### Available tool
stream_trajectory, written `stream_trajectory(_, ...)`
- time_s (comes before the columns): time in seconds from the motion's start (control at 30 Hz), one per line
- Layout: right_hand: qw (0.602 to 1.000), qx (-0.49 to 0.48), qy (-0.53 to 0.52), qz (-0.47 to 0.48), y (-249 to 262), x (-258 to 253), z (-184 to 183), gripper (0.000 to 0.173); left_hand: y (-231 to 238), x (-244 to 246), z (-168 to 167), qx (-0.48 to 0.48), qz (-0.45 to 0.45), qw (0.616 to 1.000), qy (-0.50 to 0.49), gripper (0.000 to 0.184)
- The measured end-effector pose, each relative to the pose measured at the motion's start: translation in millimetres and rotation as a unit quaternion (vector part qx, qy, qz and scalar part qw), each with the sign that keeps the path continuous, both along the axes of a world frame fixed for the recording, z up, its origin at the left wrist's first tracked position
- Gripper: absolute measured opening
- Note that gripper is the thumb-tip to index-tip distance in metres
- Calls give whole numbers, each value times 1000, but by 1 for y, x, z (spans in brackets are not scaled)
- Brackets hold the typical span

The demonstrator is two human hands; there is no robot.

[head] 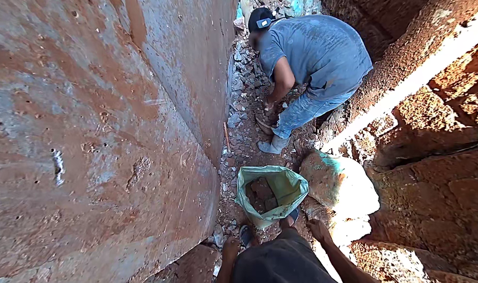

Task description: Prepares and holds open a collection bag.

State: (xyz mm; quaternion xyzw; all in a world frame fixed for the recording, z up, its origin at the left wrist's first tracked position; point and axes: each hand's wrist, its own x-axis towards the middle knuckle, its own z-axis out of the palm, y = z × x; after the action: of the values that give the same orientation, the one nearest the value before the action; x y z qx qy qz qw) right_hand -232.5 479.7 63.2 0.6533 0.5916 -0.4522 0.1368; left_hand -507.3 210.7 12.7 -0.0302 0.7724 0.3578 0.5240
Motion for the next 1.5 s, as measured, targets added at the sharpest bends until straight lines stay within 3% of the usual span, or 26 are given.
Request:
stream_trajectory(1.07,1000,-10,15,7,6,-8,8,32,-6,-4,1,-12,-1,1000,4,32)
stream_trajectory(1.33,1000,-8,12,10,5,-5,0,32,20,2,18,37,80,996,-26,34)
stream_trajectory(1.5,1000,-13,17,0,0,3,-3,31,37,3,22,51,71,996,-30,37)
